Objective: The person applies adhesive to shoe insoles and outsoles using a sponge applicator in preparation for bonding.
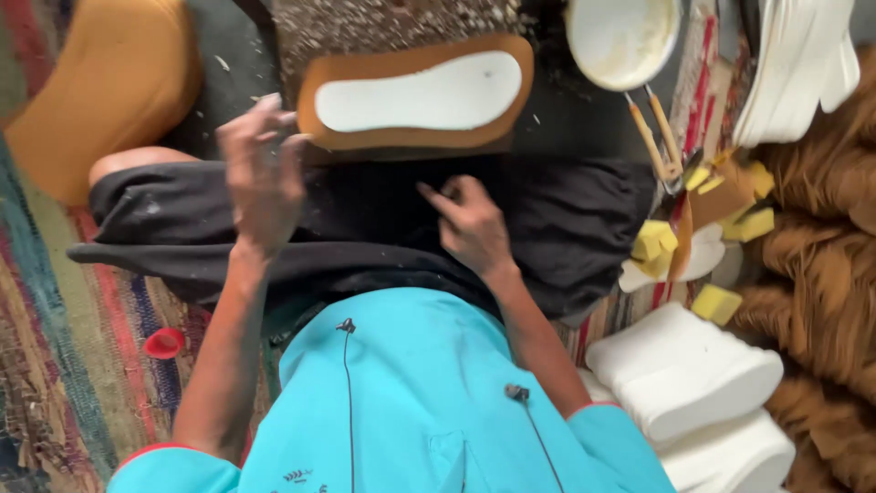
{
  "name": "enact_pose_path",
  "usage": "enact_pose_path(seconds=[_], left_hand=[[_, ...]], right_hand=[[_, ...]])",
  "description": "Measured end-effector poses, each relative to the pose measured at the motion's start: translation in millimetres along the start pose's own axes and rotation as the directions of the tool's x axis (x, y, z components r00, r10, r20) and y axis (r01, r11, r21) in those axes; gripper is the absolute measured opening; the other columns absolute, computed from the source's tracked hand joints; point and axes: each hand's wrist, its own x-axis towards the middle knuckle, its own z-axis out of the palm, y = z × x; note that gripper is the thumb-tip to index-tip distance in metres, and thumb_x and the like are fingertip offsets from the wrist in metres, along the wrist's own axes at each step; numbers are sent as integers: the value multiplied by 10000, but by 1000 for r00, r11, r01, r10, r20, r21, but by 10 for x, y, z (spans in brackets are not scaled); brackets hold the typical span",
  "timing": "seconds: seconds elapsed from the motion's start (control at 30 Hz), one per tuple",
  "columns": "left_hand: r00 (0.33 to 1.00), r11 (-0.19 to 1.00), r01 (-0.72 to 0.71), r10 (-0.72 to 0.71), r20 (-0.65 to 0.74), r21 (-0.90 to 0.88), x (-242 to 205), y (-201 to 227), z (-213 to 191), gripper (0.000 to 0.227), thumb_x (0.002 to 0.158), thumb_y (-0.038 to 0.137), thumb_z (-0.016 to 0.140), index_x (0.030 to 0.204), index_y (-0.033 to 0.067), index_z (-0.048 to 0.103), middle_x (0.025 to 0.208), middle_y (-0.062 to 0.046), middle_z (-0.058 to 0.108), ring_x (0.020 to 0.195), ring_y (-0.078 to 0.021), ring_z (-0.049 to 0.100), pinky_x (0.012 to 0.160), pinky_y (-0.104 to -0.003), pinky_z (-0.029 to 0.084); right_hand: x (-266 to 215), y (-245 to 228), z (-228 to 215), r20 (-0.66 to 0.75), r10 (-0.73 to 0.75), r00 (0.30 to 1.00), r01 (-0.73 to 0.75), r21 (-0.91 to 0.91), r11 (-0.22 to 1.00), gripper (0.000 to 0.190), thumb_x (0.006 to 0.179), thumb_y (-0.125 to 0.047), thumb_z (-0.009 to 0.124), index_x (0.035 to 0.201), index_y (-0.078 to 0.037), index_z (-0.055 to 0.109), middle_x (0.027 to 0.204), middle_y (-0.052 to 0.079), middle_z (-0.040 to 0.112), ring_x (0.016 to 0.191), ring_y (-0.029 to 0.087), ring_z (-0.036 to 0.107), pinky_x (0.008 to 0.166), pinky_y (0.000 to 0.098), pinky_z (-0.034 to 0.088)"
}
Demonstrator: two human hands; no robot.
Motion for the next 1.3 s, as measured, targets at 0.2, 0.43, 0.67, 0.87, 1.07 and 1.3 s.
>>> enact_pose_path(seconds=[0.2,0.43,0.67,0.87,1.07,1.3], left_hand=[[950,951,272,-242,-199,143,-358,12,-403,519,1081,47,823,1480,2,494,1300,-146,546,1178,-251,592,1047,-414,480],[885,901,348,-226,-406,259,-217,-167,-1131,287,1093,201,760,1255,22,605,1209,-144,493,1153,-314,518,944,-423,468],[949,852,117,55,-310,510,547,-1406,-1178,176,1084,163,723,1162,5,724,1145,-120,623,1183,-319,508,1035,-515,405],[974,542,183,13,-226,820,333,-2502,-694,123,891,246,784,938,136,759,1244,-166,573,1235,-418,448,982,-569,342],[945,676,293,-99,-311,676,198,-2414,-722,47,997,83,679,1043,91,674,1169,-113,577,1191,-340,517,988,-512,407],[977,722,-172,212,23,670,399,-992,-996,344,967,41,647,1300,110,593,1024,-142,637,745,-334,651,560,-435,490]], right_hand=[[-113,213,388,240,-27,970,107,-324,940,498,766,-59,607,1229,-175,750,1094,222,540,1018,393,540,814,461,517],[-109,106,293,210,-16,978,84,-318,944,443,791,-81,625,1224,-32,711,1087,254,520,1012,433,531,846,489,517],[169,-380,228,31,51,998,-52,39,998,212,918,-80,716,1118,-20,678,1114,168,619,1054,352,633,868,420,550],[376,-652,608,184,185,965,-245,404,881,286,956,-200,708,1121,-10,573,1107,165,586,979,300,641,843,370,554],[361,-642,633,348,-167,922,1,430,903,367,1023,-255,636,1219,1,460,1228,183,466,1031,317,562,934,404,490],[397,-737,274,77,-197,977,146,423,894,443,971,-242,775,1225,-8,498,1225,178,565,1085,280,604,920,360,532]])
